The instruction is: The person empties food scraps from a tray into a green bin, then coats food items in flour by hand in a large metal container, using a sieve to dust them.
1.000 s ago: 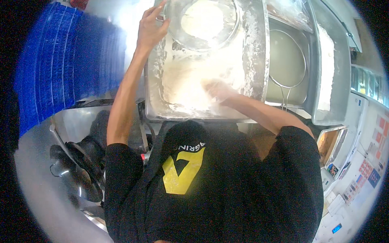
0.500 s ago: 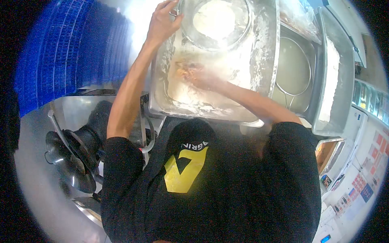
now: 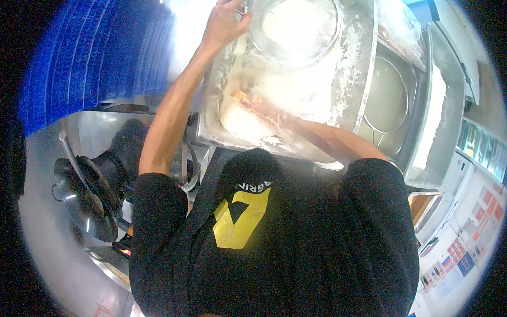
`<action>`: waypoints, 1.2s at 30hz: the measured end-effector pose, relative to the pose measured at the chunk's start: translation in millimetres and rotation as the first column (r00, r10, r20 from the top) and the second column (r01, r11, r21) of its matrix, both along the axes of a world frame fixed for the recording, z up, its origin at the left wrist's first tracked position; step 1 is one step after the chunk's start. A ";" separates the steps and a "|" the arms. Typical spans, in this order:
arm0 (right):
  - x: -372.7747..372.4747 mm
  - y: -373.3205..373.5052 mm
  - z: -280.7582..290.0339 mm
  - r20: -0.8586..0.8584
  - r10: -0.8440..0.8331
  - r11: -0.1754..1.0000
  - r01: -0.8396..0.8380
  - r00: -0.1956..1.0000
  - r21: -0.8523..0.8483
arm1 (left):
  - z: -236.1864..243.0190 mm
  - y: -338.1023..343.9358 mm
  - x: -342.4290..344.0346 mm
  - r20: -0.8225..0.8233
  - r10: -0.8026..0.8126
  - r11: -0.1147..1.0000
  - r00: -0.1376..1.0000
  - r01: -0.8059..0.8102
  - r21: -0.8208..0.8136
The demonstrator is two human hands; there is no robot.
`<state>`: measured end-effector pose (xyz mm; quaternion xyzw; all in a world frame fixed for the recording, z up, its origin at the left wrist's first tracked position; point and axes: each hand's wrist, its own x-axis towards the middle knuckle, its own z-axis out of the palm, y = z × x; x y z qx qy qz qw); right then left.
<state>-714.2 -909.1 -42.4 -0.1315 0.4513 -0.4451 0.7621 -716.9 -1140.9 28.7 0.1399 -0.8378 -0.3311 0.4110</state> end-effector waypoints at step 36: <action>-148.7 -60.5 55.5 -0.600 -0.525 0.804 0.122 0.603 -0.581 | 30.4 12.9 7.5 0.299 0.012 0.988 0.954 -0.057 0.145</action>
